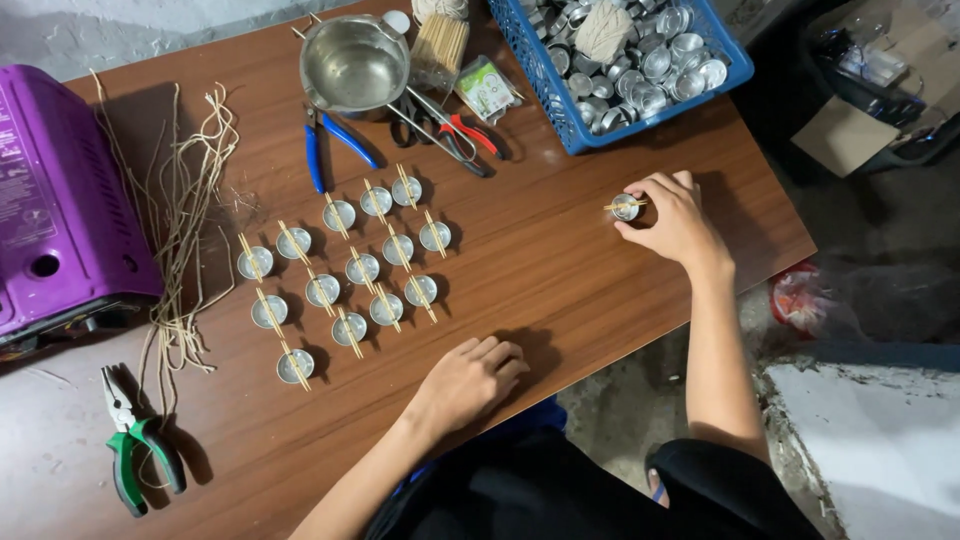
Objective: The person pours a clear liquid from a small metal pot into multiple small metal cups arranged on a wooden table. They then place the pot on a purple portable gas stove and adjust the stove's knob. The person repeatedly picks up and arranges the cups on the table.
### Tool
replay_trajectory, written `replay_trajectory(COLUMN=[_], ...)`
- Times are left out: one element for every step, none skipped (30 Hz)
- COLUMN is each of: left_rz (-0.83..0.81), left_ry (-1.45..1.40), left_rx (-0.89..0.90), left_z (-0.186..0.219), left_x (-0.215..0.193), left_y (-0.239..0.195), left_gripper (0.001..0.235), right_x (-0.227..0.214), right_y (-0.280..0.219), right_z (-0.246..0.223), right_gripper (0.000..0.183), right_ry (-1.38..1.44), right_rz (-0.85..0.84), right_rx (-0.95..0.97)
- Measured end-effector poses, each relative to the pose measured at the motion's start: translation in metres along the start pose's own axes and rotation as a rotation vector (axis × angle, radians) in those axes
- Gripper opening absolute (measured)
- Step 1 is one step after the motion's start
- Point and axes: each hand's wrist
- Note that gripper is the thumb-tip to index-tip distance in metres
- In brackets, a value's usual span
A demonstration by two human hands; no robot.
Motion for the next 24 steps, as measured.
replay_trajectory(left_rz=[-0.002, -0.012, -0.023, -0.023, -0.040, -0.055, -0.055, -0.043, -0.031, -0.030, -0.023, -0.016, -0.016, -0.002, 0.012, 0.013, -0.030, -0.073, -0.071, -0.035, 0.001, 0.006, 0.053, 0.100], left_ry=[0.000, 0.003, 0.006, 0.006, 0.003, 0.001, 0.003, 0.002, 0.002, 0.004, 0.002, 0.001, 0.004, -0.009, -0.022, -0.015, -0.089, -0.164, -0.156, -0.171, -0.184, -0.176, -0.184, -0.192], left_rx=[-0.001, 0.003, 0.006, 0.005, 0.004, 0.003, 0.001, 0.003, 0.004, 0.000, -0.009, -0.019, -0.024, -0.020, -0.016, -0.025, -0.024, -0.026, -0.036, -0.071, -0.105, -0.118, -0.177, -0.233], left_z=[0.000, -0.001, -0.002, -0.002, -0.001, -0.002, -0.002, -0.002, -0.002, -0.001, 0.000, 0.001, 0.000, 0.000, 0.000, -0.001, -0.002, -0.002, -0.005, -0.007, -0.009, -0.014, -0.019, -0.023], left_x=[-0.001, -0.002, -0.003, -0.006, -0.009, -0.012, -0.012, -0.012, -0.011, -0.013, -0.014, -0.016, -0.022, -0.029, -0.036, -0.047, -0.058, -0.070, -0.077, -0.083, -0.090, -0.098, -0.106, -0.114], left_y=[0.000, -0.001, -0.001, 0.000, 0.001, 0.001, 0.000, -0.002, -0.004, -0.007, -0.011, -0.015, -0.017, -0.019, -0.021, -0.023, -0.025, -0.028, -0.033, -0.039, -0.044, -0.050, -0.056, -0.062], left_gripper=[0.007, 0.007, 0.008, 0.008, 0.007, 0.007, 0.007, 0.007, 0.007, 0.007, 0.007, 0.008, 0.008, 0.009, 0.011, 0.011, 0.014, 0.019, 0.019, 0.020, 0.021, 0.021, 0.018, 0.014], right_x=[0.000, -0.001, -0.001, -0.002, -0.002, -0.002, -0.002, -0.001, -0.001, -0.001, -0.001, -0.001, 0.000, 0.001, 0.003, -0.004, -0.011, -0.018, -0.014, -0.011, -0.008, -0.003, 0.002, 0.007], right_y=[0.001, 0.002, 0.003, 0.003, 0.003, 0.004, 0.004, 0.003, 0.003, 0.004, 0.005, 0.006, 0.007, 0.009, 0.010, 0.014, 0.017, 0.020, 0.021, 0.021, 0.022, 0.024, 0.027, 0.028], right_z=[-0.001, -0.002, -0.004, -0.005, -0.006, -0.008, -0.011, -0.014, -0.018, -0.025, -0.032, -0.040, -0.049, -0.059, -0.069, -0.092, -0.115, -0.139, -0.151, -0.163, -0.175, -0.183, -0.192, -0.200], right_gripper=[0.053, 0.050, 0.047, 0.047, 0.048, 0.049, 0.049, 0.049, 0.049, 0.049, 0.050, 0.051, 0.051, 0.051, 0.051, 0.051, 0.044, 0.037, 0.037, 0.038, 0.039, 0.039, 0.039, 0.039], right_ry=[0.001, 0.005, 0.008, 0.009, 0.011, 0.013, 0.014, 0.013, 0.012, 0.012, 0.004, -0.004, -0.003, 0.012, 0.027, 0.030, 0.084, 0.137, 0.139, 0.122, 0.105, 0.105, 0.089, 0.072], right_rz=[-0.001, -0.005, -0.008, -0.010, -0.015, -0.020, -0.020, -0.038, -0.057, -0.059, -0.071, -0.083, -0.086, -0.105, -0.124, -0.128, -0.236, -0.346, -0.351, -0.370, -0.389, -0.395, -0.447, -0.499], right_rx=[0.001, 0.003, 0.005, 0.005, 0.004, 0.001, -0.001, -0.007, -0.012, -0.016, -0.037, -0.059, -0.065, -0.091, -0.117, -0.128, -0.124, -0.122, -0.133, -0.204, -0.274, -0.289, -0.312, -0.334])
Point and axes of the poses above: each hand's wrist, its own y-axis towards the middle knuckle, its own x-axis out of the palm, z = x × y, and after that the axes turned 14 degrees about y, right-handed
